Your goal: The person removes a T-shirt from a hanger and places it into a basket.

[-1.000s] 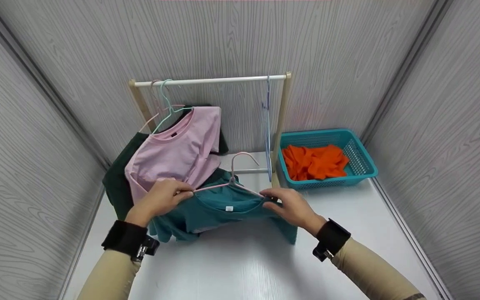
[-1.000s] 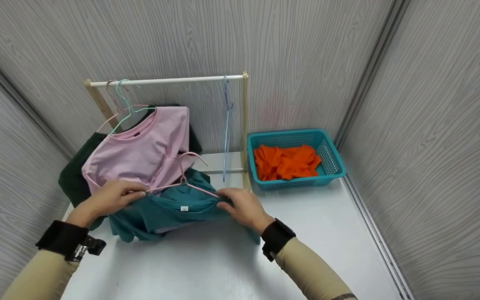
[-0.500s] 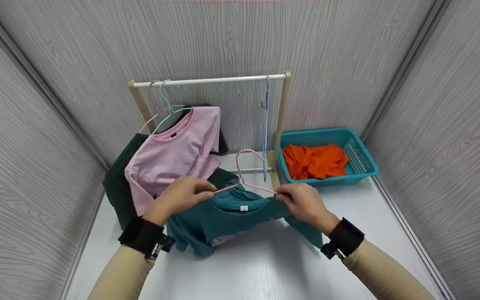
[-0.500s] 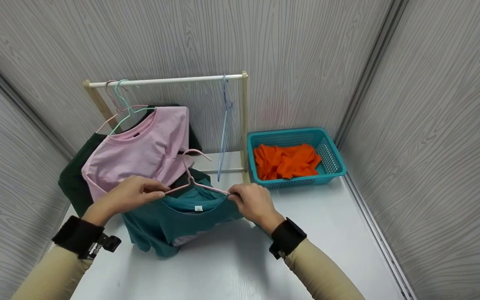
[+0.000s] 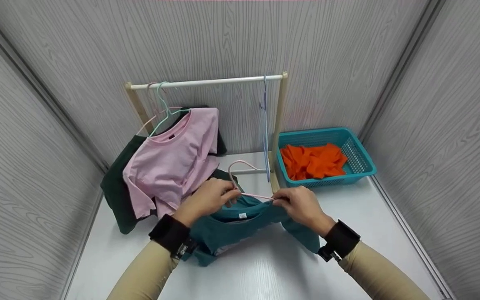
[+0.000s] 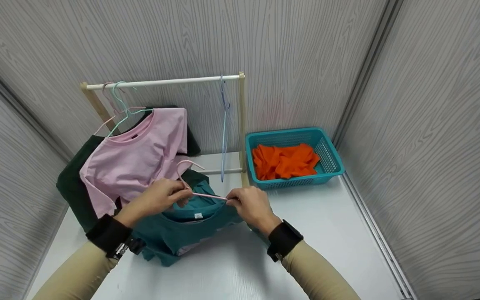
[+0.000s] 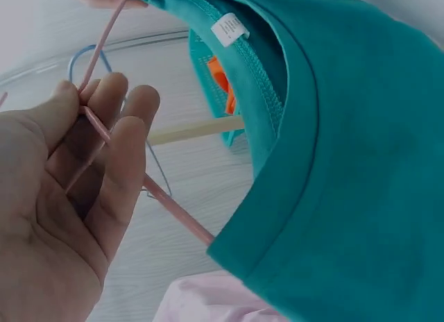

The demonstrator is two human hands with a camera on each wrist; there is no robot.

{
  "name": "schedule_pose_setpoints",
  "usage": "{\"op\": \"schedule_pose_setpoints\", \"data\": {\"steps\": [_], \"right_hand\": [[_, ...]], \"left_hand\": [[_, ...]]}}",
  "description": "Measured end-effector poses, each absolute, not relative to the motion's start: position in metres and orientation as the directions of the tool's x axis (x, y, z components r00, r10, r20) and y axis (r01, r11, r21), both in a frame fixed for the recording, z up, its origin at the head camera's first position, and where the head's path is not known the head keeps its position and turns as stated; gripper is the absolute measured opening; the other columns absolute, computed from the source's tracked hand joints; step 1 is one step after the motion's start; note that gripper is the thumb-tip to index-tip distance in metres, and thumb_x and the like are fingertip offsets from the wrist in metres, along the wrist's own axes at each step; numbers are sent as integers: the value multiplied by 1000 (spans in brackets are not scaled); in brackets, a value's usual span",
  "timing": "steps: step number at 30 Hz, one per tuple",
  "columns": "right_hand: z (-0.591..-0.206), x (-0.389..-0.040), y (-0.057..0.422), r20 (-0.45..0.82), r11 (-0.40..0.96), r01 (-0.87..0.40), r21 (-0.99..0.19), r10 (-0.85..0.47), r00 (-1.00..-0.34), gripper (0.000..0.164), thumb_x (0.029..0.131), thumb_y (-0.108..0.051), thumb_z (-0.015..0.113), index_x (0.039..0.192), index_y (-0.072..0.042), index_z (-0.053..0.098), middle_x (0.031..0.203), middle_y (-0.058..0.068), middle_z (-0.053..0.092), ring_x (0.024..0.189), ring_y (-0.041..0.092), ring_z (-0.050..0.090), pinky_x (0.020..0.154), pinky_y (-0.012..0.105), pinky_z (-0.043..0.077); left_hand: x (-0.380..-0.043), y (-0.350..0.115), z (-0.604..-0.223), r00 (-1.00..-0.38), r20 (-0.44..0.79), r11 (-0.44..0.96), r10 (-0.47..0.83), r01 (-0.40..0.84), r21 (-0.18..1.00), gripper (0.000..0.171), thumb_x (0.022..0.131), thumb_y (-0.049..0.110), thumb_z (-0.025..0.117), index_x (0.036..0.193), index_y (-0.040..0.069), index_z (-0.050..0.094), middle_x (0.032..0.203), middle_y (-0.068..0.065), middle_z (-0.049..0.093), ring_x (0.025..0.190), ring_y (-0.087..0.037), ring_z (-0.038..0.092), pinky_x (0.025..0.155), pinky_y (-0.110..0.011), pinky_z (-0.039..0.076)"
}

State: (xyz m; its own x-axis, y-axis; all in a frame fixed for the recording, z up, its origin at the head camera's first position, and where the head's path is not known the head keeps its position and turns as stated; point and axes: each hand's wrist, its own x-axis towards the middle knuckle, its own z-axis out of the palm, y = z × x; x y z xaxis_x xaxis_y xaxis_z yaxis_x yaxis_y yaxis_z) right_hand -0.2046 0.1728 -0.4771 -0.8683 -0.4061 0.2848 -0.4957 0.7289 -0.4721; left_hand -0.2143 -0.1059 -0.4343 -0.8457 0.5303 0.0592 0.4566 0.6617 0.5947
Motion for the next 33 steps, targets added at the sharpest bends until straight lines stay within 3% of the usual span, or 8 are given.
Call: {"op": "schedule_pose_setpoints", "data": {"steps": [6, 10, 17, 26, 33], "right_hand": [[-484, -207, 191, 267, 714, -528, -459, -456, -849, 7, 88, -14, 72, 91, -15, 77, 84, -3, 75, 71, 8, 66, 72, 30, 58], [-490, -212, 212, 254, 722, -546, -425, -484, -837, 8, 86, -8, 72, 86, -15, 75, 79, -5, 72, 71, 8, 64, 71, 30, 58], [-503, -218, 240, 207, 752, -468, -464, -422, -883, 10, 86, -5, 72, 89, -14, 76, 80, -6, 71, 73, 8, 62, 74, 32, 58], [-507, -221, 233, 299, 739, -447, -504, -337, -893, 7, 88, -13, 70, 93, -12, 76, 86, 0, 74, 76, 12, 66, 72, 34, 58], [-509, -221, 227, 286, 775, -385, -502, -272, -919, 9, 88, -14, 71, 94, -12, 77, 84, 1, 74, 73, 14, 64, 70, 35, 57]], "left_hand": [[-211, -112, -439, -830, 77, 683, 552, 503, 529, 29, 101, 30, 52, 87, 11, 69, 66, 5, 59, 59, -4, 53, 62, -26, 47], [-210, -128, -444, -852, 74, 710, 519, 477, 518, 25, 101, 23, 53, 85, 10, 67, 63, 6, 53, 57, -5, 49, 62, -25, 43], [-209, -145, -443, -866, 41, 711, 499, 436, 552, 28, 102, 22, 50, 85, 9, 67, 64, 4, 57, 58, -6, 52, 63, -26, 45], [-205, -147, -433, -893, 18, 692, 450, 362, 625, 29, 103, 25, 49, 88, 8, 67, 68, 0, 61, 58, -7, 57, 59, -25, 50], [-206, -147, -428, -898, 18, 670, 439, 341, 660, 30, 103, 23, 48, 87, 5, 67, 70, -3, 63, 58, -9, 61, 55, -24, 53]]}}
